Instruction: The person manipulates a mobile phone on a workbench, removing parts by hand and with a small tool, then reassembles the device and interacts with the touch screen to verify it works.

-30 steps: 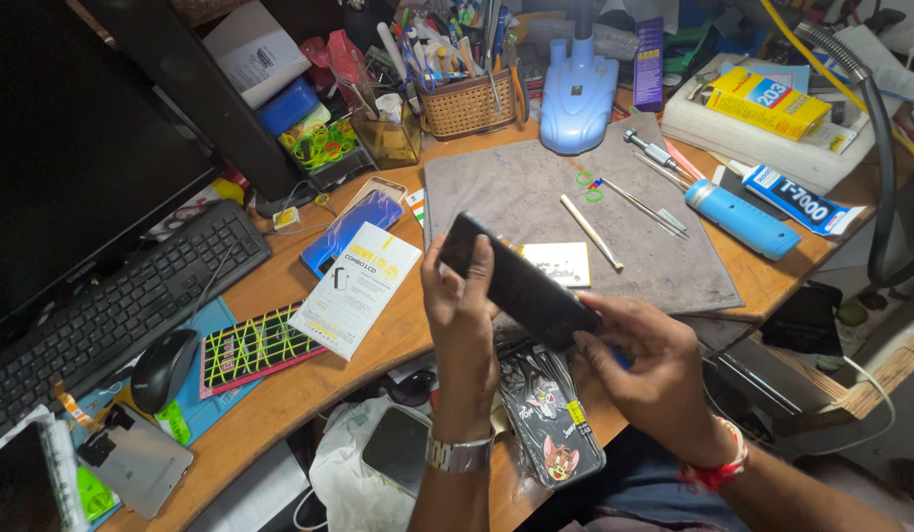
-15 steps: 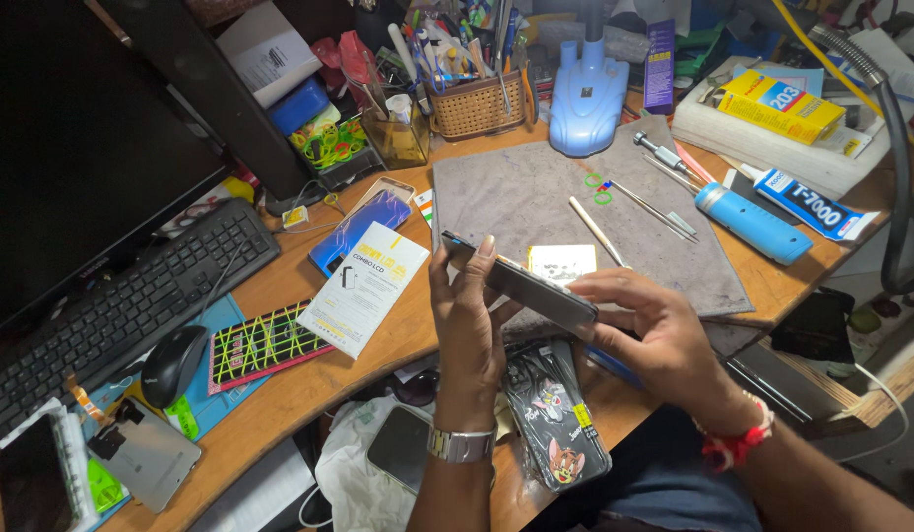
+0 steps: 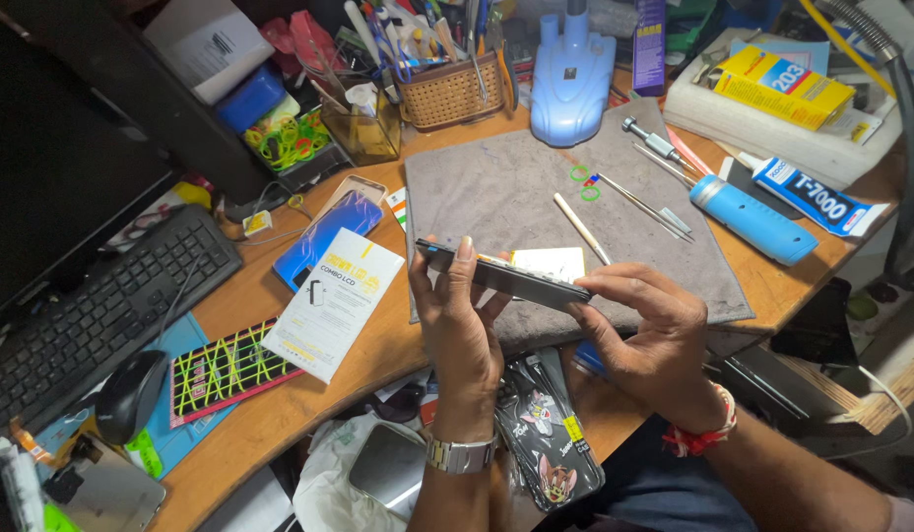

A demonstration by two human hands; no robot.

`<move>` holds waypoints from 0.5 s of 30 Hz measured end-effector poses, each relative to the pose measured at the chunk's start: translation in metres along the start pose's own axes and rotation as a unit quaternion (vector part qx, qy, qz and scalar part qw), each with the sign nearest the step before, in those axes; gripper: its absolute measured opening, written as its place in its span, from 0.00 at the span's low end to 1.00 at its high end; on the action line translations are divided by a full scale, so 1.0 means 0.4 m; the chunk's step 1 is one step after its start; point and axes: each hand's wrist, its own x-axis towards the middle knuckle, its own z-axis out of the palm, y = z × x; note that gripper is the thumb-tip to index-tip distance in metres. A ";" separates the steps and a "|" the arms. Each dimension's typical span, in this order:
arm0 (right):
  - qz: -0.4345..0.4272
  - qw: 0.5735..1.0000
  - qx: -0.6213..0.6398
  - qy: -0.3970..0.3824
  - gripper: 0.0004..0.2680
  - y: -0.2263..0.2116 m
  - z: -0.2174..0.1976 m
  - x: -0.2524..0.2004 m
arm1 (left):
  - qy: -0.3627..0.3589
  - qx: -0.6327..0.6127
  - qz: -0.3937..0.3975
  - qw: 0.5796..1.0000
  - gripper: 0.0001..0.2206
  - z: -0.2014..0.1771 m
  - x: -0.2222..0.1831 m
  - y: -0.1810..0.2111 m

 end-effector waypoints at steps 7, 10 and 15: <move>0.015 0.999 0.031 0.006 0.10 0.011 0.006 -0.001 | 0.001 -0.009 0.007 1.000 0.27 0.009 0.005 0.004; 0.018 0.999 0.034 0.008 0.10 0.010 0.005 -0.001 | -0.001 -0.009 0.014 1.000 0.27 0.010 0.002 0.002; 0.005 1.000 0.027 0.007 0.09 0.005 0.003 0.000 | -0.009 0.007 0.027 1.000 0.27 0.009 -0.008 0.004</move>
